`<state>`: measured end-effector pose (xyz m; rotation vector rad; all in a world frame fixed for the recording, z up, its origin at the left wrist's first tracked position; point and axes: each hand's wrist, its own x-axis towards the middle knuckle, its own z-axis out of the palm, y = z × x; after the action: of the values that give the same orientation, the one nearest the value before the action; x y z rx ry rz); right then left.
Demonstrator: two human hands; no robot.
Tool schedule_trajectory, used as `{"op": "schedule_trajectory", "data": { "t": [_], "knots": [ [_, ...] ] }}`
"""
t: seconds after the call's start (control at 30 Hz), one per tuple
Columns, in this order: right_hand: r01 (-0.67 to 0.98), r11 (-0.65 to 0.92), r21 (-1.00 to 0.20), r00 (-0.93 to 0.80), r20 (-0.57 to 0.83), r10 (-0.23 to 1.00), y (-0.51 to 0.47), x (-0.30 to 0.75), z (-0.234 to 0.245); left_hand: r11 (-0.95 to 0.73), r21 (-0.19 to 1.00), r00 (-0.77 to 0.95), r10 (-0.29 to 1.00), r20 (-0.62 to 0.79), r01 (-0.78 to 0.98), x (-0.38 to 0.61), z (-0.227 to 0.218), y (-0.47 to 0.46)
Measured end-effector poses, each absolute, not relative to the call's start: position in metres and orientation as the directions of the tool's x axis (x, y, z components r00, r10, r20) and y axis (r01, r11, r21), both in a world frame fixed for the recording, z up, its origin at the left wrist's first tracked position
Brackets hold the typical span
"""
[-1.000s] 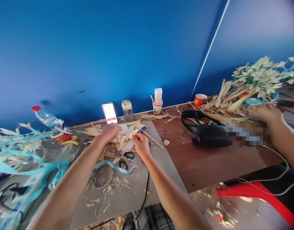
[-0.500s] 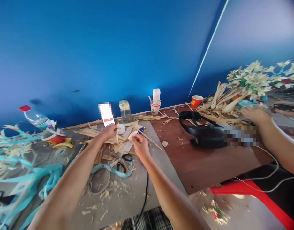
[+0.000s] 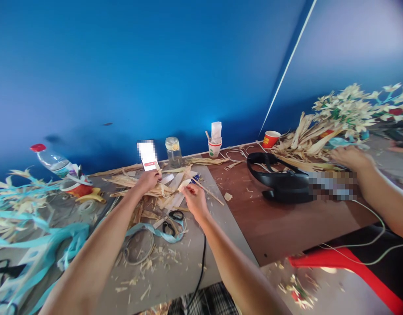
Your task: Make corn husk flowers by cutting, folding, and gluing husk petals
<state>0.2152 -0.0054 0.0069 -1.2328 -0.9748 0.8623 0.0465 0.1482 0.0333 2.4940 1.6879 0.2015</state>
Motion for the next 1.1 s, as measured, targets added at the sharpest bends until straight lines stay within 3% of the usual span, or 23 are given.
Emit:
{"op": "schedule_trajectory", "data": {
  "t": [0.27,0.63,0.87,1.1],
  "knots": [
    [-0.051,0.143,-0.988,0.345,0.117,0.931,-0.005,0.215,0.006,-0.357,0.181,0.341,0.933,0.114,0.916,0.046,0.033,0.146],
    [-0.057,0.169,-0.984,0.334,0.14,0.932,-0.005,0.215,0.007,-0.311,0.254,0.296,0.95,0.098,0.916,0.044,0.039,0.142],
    [-0.044,0.158,-0.986,0.335,0.134,0.932,-0.006,0.215,0.008,-0.235,0.204,0.186,0.954,0.234,0.95,0.045,0.04,0.136],
    [0.003,0.155,-0.988,0.332,0.147,0.932,-0.007,0.216,0.007,-0.224,0.398,0.16,0.969,0.187,0.89,0.041,0.04,0.132]
  ]
}}
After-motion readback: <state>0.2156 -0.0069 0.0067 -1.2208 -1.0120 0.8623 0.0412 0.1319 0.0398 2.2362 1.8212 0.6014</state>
